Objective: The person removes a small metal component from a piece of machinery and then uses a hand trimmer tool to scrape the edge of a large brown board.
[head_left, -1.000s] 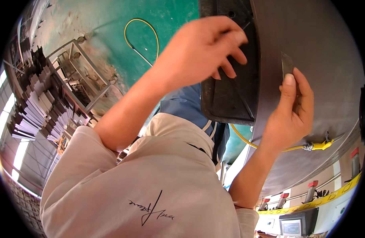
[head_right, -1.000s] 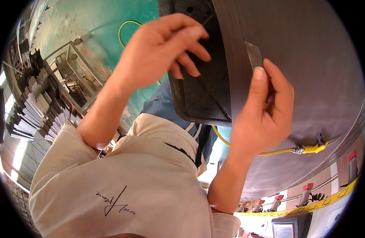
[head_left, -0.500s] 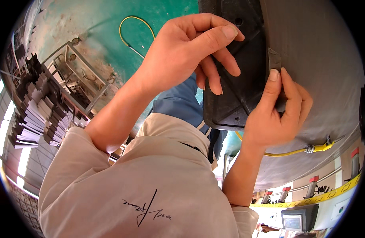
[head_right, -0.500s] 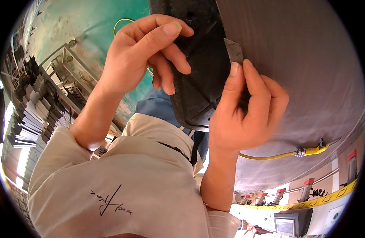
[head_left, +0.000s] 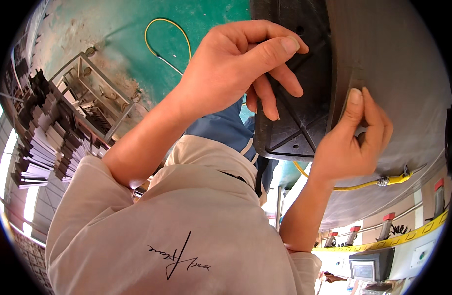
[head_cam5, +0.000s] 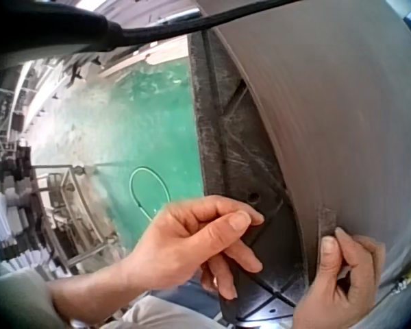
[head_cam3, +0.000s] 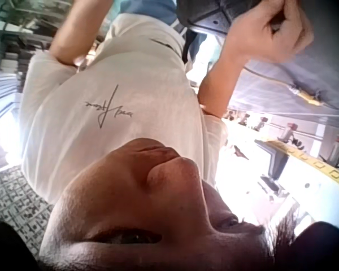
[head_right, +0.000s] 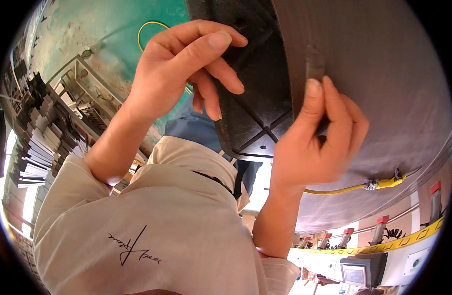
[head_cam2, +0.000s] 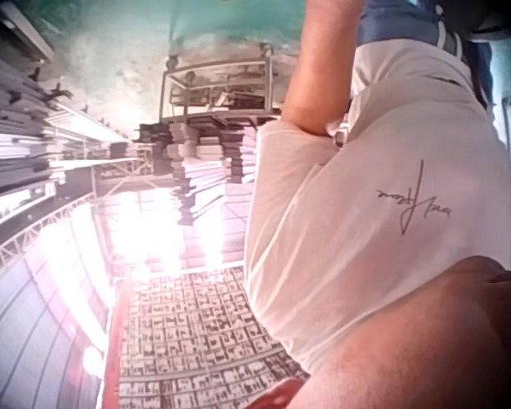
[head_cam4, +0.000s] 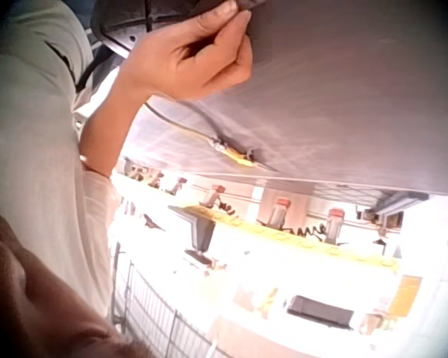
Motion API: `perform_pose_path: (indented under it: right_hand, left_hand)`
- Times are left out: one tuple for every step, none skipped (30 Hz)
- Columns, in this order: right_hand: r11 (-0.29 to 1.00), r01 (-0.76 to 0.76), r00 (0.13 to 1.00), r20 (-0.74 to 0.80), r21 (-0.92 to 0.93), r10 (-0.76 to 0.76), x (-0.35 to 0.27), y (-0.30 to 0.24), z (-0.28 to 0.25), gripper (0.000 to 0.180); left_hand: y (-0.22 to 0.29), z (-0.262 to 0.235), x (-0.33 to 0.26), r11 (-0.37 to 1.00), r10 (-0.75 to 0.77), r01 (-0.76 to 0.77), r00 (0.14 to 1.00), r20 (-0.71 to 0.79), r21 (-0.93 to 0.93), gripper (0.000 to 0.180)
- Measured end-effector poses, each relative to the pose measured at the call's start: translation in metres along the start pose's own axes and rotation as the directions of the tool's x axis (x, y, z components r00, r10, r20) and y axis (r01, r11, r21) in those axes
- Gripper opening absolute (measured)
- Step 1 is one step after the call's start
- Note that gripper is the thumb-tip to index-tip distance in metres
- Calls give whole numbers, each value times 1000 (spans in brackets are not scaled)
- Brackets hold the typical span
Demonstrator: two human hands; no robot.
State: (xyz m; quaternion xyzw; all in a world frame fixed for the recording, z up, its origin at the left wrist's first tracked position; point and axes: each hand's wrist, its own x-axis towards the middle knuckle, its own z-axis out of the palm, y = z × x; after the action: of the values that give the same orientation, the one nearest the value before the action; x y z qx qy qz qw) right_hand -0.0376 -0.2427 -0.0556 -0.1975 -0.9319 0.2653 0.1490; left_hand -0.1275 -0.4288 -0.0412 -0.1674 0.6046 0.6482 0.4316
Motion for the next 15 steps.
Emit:
perform_pose_path:
  right_hand:
    - [1000,12,1000,15,23,-13,0,-2,1,15]
    - [999,24,999,28,47,-26,0,-4,2,15]
    - [997,36,999,34,67,-38,0,-5,1,15]
    - [994,69,994,80,89,-77,-2,-5,-1,14]
    - [989,102,986,124,111,-115,-5,-5,-4,14]
    - [980,141,973,165,137,-163,-6,-7,-8,13]
    - [977,81,969,215,199,-124,-6,-9,-15,11]
    - [978,15,973,221,207,-62,-8,-9,-25,9]
    - [975,-44,976,219,220,-5,-7,-8,-37,8]
    - [966,-95,975,216,239,43,-5,-7,-48,7]
    - [940,-199,967,211,278,143,-7,-3,-61,9]
    - [898,-301,947,209,322,243,-11,0,-72,12]
    - [842,-400,914,218,361,341,-17,0,-84,14]
    - [794,-448,893,253,411,373,-21,-2,-93,17]
    - [740,-495,869,285,455,406,-27,-5,-101,20]
  left_hand:
    - [0,0,0,1000,3,-3,1000,3,-6,36]
    - [0,-1,1,1000,6,-5,1000,6,-11,37]
    - [0,-1,1,1000,4,-4,1000,9,-15,37]
    - [0,-1,1,1000,3,-3,1000,12,-18,37]
    - [0,-2,1,1000,3,-2,1000,17,-20,37]
    - [1,-4,0,1000,8,-7,1000,24,-31,37]
    - [1,-6,0,999,14,-12,999,32,-40,36]
    - [-1,-8,-2,999,20,-17,999,42,-48,36]
    - [0,-8,-3,999,13,-10,999,45,-47,36]
    - [0,-7,-4,999,13,-11,999,42,-46,36]
    - [1,-6,-5,999,13,-11,999,40,-44,36]
    - [2,-7,-4,1000,-4,4,999,46,-6,35]
    - [1,-6,-6,999,-28,26,998,50,29,35]
    - [5,-5,-8,997,-53,49,997,53,63,34]
    - [13,-2,-13,985,-57,43,995,84,164,30]
